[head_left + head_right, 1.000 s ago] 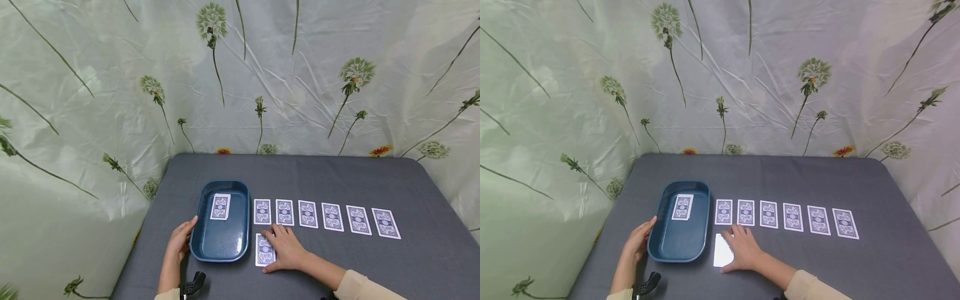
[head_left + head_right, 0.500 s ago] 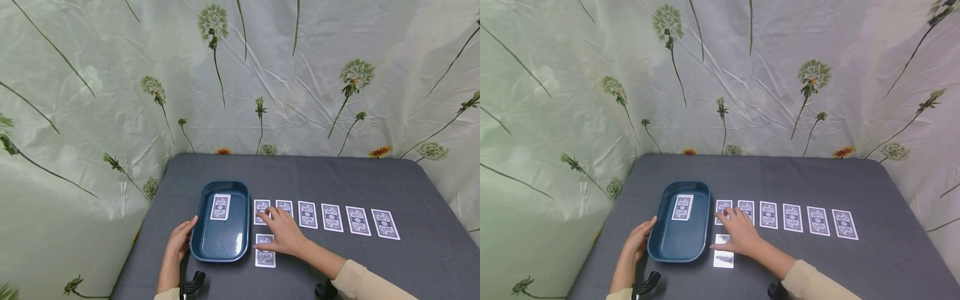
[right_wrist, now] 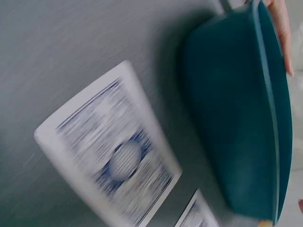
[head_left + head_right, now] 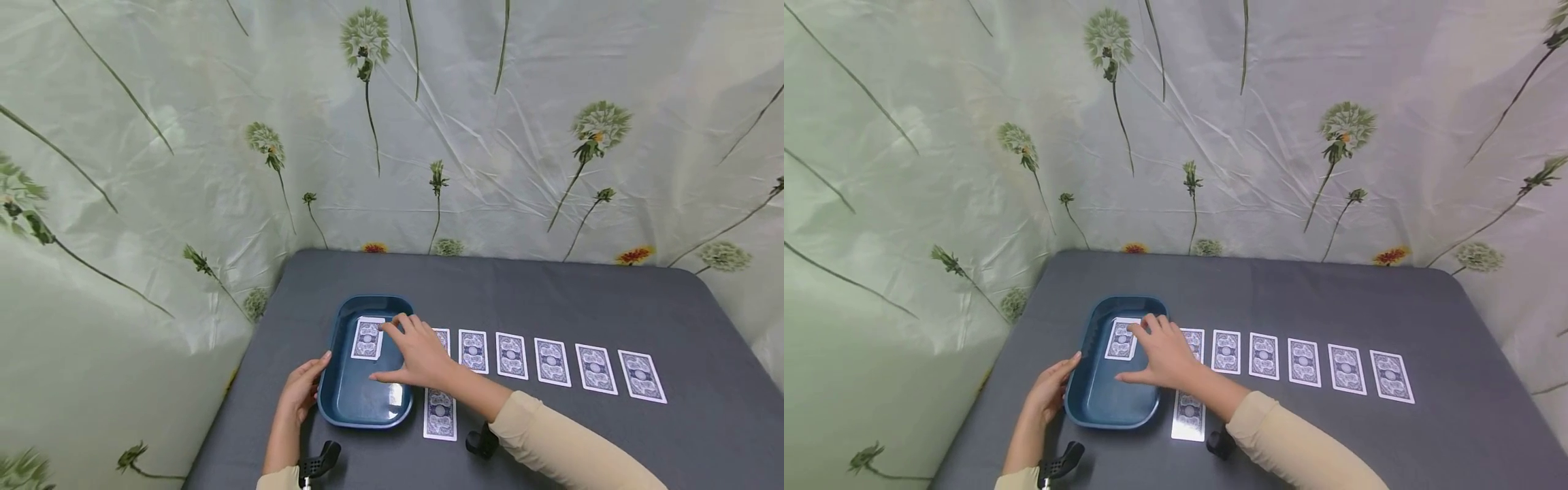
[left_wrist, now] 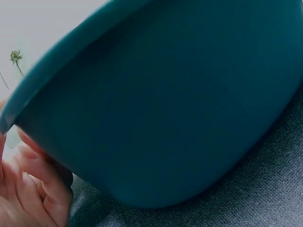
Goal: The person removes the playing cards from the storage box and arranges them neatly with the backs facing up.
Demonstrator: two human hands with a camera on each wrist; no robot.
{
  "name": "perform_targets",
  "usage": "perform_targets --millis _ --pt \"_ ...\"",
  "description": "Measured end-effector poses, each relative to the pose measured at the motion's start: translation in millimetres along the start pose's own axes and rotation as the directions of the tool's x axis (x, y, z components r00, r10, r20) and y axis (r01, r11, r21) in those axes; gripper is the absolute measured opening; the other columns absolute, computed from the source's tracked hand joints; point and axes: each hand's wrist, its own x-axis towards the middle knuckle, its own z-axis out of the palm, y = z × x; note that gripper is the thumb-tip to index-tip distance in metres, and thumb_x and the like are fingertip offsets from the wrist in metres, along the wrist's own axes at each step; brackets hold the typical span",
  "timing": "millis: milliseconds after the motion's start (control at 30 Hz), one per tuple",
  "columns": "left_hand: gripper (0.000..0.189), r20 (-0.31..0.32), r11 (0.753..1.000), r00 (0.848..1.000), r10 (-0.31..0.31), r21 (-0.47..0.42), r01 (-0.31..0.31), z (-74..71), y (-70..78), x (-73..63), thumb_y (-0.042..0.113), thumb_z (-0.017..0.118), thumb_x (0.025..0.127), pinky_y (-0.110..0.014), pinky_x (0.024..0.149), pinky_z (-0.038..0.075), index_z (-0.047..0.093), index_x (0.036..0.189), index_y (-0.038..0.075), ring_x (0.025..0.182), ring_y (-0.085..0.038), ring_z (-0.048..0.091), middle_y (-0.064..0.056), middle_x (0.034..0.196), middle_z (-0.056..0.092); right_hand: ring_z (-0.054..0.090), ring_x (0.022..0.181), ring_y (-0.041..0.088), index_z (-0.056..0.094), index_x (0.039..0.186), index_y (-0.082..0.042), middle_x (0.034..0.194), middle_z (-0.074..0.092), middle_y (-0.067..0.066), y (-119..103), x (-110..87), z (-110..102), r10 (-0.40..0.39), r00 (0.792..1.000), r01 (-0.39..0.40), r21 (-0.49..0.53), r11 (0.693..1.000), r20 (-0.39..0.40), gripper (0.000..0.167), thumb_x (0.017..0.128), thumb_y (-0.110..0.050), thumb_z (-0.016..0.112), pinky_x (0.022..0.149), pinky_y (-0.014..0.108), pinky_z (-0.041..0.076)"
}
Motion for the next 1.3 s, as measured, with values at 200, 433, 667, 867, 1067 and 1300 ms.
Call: perform_targets --millis 200,433,667,867,1067,1300 --pt "0.033 0.003 1.0 1.0 -0.004 -0.006 0.005 -0.5 1.2 -0.5 0.044 0.068 0.08 -0.018 0.044 0.031 0.058 0.076 0.013 0.05 -0.009 0.046 0.002 0.069 0.055 0.045 0.09 0.017 0.049 0.128 -0.018 0.111 0.048 0.005 -15 31.6 14 0.093 0.989 -0.1 0.057 0.993 0.113 0.086 0.064 -0.074 0.062 0.069 0.029 0.042" --pt "0.035 -0.001 1.0 1.0 -0.011 -0.002 0.011 -3.0 1.6 0.5 0.046 0.069 0.078 -0.018 0.043 0.03 0.058 0.075 0.013 0.052 -0.009 0.048 0.002 0.07 0.057 0.049 0.095 0.022 0.052 0.125 -0.014 0.113 0.05 0.009 -17 55.5 30 0.208 0.957 -0.237 0.134 0.962 0.204 0.085 0.063 -0.07 0.067 0.074 0.034 0.045" --pt "0.032 -0.007 1.0 1.0 -0.006 -0.02 0.006 -2.7 2.3 1.0 0.044 0.07 0.078 -0.018 0.042 0.03 0.059 0.074 0.013 0.048 -0.007 0.046 0.002 0.067 0.056 0.045 0.098 0.022 0.052 0.125 -0.015 0.113 0.049 0.009 -11 65.3 47 0.249 0.911 -0.289 0.079 0.954 0.329 0.086 0.06 -0.065 0.073 0.076 0.035 0.045" --pt "0.031 -0.007 0.999 1.0 -0.005 -0.041 0.005 -3.2 0.6 1.5 0.04 0.07 0.079 -0.018 0.041 0.028 0.058 0.072 0.013 0.045 -0.006 0.041 0.003 0.064 0.052 0.043 0.099 0.023 0.05 0.126 -0.012 0.112 0.049 0.011 -6 68.6 58 0.264 0.896 -0.297 0.042 0.954 0.357 0.089 0.057 -0.062 0.077 0.079 0.037 0.043" --pt "0.032 -0.004 1.0 1.0 -0.004 -0.019 0.004 -2.6 -0.2 2.1 0.042 0.07 0.079 -0.018 0.042 0.029 0.057 0.071 0.014 0.046 -0.006 0.044 0.004 0.064 0.053 0.042 0.098 0.023 0.051 0.125 -0.01 0.112 0.049 0.01 1 66.2 67 0.296 0.883 -0.305 -0.035 0.952 0.364 0.091 0.056 -0.064 0.077 0.079 0.036 0.041" --pt "0.033 -0.013 1.0 1.0 -0.002 -0.027 0.002 -4.4 -0.6 2.4 0.041 0.069 0.08 -0.019 0.042 0.028 0.055 0.069 0.014 0.046 -0.007 0.042 0.003 0.063 0.051 0.042 0.103 0.026 0.051 0.124 -0.006 0.118 0.048 0.012 4 67.6 75 0.283 0.884 -0.301 -0.009 0.953 0.372 0.09 0.057 -0.059 0.079 0.087 0.041 0.041"
